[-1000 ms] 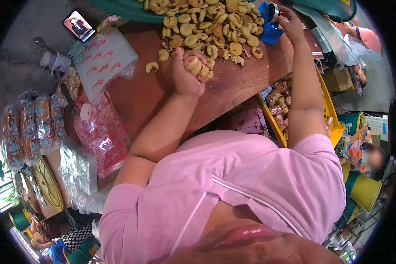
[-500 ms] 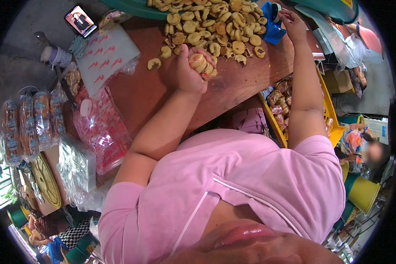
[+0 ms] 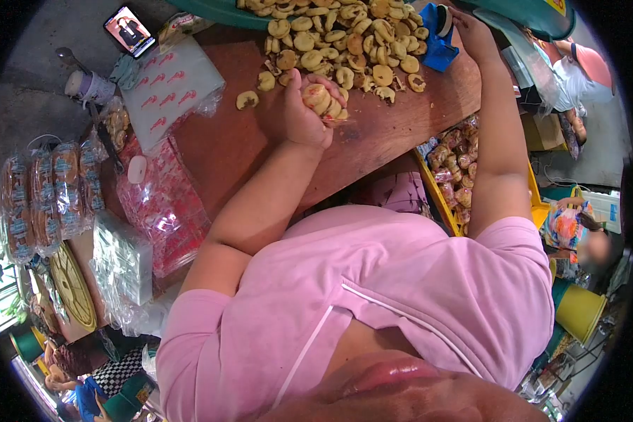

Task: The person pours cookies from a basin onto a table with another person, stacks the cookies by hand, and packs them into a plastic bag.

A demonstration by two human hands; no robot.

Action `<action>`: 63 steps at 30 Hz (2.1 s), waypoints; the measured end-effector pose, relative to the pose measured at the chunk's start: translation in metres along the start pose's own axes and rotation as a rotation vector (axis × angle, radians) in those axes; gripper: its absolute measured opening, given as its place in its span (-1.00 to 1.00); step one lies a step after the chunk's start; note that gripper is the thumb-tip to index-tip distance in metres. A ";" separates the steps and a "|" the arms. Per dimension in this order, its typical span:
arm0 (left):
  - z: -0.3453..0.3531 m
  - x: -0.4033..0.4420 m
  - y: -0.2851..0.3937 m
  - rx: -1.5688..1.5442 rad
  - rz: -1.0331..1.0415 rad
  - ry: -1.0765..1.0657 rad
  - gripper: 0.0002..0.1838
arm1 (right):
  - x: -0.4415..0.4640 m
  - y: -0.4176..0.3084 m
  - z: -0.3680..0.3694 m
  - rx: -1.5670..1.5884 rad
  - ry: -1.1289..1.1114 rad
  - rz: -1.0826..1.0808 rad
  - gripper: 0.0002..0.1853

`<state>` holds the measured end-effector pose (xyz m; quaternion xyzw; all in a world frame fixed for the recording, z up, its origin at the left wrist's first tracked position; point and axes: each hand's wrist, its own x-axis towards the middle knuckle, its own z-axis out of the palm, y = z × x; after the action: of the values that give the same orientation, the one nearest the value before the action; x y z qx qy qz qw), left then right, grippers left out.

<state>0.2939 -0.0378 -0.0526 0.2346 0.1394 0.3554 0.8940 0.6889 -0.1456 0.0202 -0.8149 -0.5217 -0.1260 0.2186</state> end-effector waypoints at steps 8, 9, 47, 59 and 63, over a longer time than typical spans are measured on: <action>0.008 -0.004 0.005 -0.054 -0.013 0.041 -0.40 | -0.001 -0.012 -0.015 0.439 -0.206 0.120 -0.36; 0.007 -0.003 0.005 -0.048 -0.010 0.034 -0.40 | -0.002 -0.010 -0.013 0.520 -0.224 0.132 -0.32; 0.000 0.000 -0.002 0.023 0.037 -0.010 -0.35 | 0.047 0.014 0.004 -0.405 -0.263 -0.227 -0.66; 0.002 -0.003 -0.001 0.034 0.021 -0.005 -0.37 | 0.054 0.043 0.022 -0.275 -0.208 -0.190 -0.69; 0.002 -0.002 -0.001 0.025 0.036 -0.004 -0.39 | 0.046 0.023 0.008 -0.304 -0.227 -0.241 -0.69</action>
<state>0.2939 -0.0411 -0.0509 0.2490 0.1375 0.3694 0.8847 0.7294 -0.1132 0.0282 -0.7791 -0.6118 -0.1356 0.0165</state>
